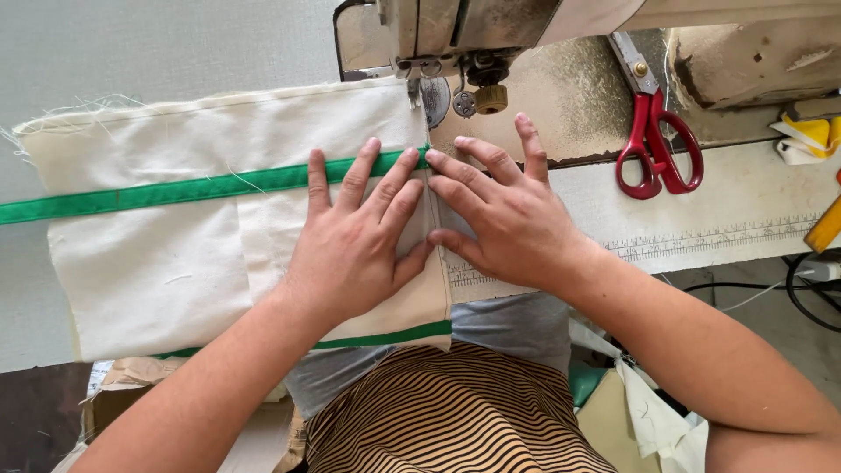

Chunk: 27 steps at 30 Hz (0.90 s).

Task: Sewing green straps onto a white fabric bag using an industrial sewing machine and trimming threads with scissors.

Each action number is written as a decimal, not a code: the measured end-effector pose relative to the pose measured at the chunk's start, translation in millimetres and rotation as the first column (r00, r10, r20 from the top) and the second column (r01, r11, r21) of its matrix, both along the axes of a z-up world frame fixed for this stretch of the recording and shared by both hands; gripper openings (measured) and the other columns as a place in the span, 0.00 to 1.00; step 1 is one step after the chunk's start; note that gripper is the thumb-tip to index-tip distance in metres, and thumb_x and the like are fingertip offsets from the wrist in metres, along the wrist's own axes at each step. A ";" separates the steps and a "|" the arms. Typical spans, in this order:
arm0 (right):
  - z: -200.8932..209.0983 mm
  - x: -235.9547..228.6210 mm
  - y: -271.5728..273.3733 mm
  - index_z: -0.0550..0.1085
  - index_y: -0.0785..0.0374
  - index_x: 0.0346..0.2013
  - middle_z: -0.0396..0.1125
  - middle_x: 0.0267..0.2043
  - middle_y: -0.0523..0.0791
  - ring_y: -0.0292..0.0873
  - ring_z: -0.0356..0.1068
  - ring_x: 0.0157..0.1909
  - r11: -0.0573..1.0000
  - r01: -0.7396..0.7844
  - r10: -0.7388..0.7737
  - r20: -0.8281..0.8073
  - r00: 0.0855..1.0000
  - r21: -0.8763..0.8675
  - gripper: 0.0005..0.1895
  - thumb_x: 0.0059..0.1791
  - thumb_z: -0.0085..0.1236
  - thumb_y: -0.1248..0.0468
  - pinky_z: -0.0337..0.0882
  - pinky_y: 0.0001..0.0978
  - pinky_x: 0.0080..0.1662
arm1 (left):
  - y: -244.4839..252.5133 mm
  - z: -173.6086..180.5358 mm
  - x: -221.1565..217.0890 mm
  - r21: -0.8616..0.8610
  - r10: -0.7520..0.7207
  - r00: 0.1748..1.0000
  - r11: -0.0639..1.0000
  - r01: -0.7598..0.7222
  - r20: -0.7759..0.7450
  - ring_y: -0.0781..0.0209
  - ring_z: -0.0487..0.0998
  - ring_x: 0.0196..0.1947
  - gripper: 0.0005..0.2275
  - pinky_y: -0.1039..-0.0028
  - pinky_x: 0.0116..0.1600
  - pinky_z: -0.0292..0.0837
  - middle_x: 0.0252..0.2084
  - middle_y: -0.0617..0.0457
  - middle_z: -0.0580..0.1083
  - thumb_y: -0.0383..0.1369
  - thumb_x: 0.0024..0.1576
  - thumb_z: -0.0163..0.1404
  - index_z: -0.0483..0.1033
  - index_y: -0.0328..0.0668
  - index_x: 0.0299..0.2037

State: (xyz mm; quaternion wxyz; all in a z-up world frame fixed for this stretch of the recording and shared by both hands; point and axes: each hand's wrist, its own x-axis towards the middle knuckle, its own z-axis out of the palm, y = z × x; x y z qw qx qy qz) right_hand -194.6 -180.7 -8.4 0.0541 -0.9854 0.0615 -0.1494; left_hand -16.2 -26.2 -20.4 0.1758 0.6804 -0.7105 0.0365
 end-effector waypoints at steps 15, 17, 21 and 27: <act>-2.2 15.6 -17.0 0.71 0.61 0.70 0.66 0.75 0.48 0.59 0.60 0.77 0.995 -0.009 0.015 -0.066 0.998 0.095 0.31 0.59 0.52 0.45 0.26 0.76 0.72 | 192.0 -143.9 232.1 -0.033 0.491 0.653 0.813 -0.582 0.576 0.58 0.52 0.53 0.15 0.62 0.54 0.41 0.55 0.56 0.53 0.55 0.81 0.47 0.58 0.62 0.59; -3.9 16.6 -16.1 0.73 0.62 0.68 0.65 0.76 0.48 0.60 0.60 0.76 0.996 -0.010 0.015 -0.053 0.998 0.088 0.30 0.59 0.50 0.45 0.27 0.79 0.72 | 292.1 -110.3 283.3 -0.405 0.393 -0.163 0.682 -0.609 0.905 0.82 0.54 0.26 0.29 0.82 0.31 0.48 0.30 0.75 0.52 0.58 1.03 0.33 0.54 0.74 0.40; -4.2 16.5 -15.1 0.72 0.64 0.69 0.64 0.76 0.50 0.61 0.58 0.77 0.995 -0.025 0.030 -0.050 0.998 0.094 0.31 0.59 0.50 0.46 0.27 0.80 0.72 | 275.1 -28.2 175.6 -0.041 -0.423 -0.901 0.906 -0.421 -0.096 0.50 0.68 0.58 0.29 0.57 0.54 0.71 0.63 0.47 0.65 0.52 0.67 0.56 0.59 0.46 0.69; -4.5 17.4 -16.2 0.70 0.64 0.68 0.63 0.76 0.49 0.60 0.57 0.78 0.995 -0.022 0.029 -0.073 0.997 0.099 0.31 0.59 0.49 0.44 0.27 0.79 0.72 | 309.4 -65.0 148.9 0.307 0.147 -0.270 0.490 -0.816 -0.952 0.53 0.76 0.62 0.30 0.60 0.60 0.79 0.65 0.49 0.73 0.44 0.68 0.62 0.65 0.43 0.77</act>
